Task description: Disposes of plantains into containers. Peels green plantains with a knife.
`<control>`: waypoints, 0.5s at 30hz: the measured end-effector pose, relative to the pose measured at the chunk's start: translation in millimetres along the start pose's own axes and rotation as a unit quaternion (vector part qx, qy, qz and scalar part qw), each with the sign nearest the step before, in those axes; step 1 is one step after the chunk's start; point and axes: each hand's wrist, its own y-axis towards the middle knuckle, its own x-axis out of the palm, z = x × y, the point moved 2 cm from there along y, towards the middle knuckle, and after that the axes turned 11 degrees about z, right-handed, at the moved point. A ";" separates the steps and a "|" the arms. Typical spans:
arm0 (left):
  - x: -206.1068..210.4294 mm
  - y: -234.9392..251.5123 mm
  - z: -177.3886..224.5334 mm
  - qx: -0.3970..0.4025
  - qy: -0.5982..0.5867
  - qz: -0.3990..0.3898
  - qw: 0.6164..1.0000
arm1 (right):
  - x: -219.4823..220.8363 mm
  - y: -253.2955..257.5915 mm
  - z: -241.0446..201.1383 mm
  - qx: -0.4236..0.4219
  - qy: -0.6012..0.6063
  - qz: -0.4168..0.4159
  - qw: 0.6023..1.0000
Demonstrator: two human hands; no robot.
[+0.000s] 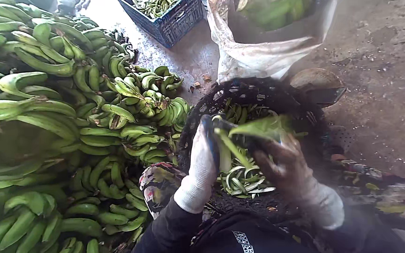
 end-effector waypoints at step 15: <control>-17.1 -8.0 -15.6 -0.004 -0.088 0.001 0.996 | -2.7 -14.8 -2.9 -0.026 0.050 -0.005 0.998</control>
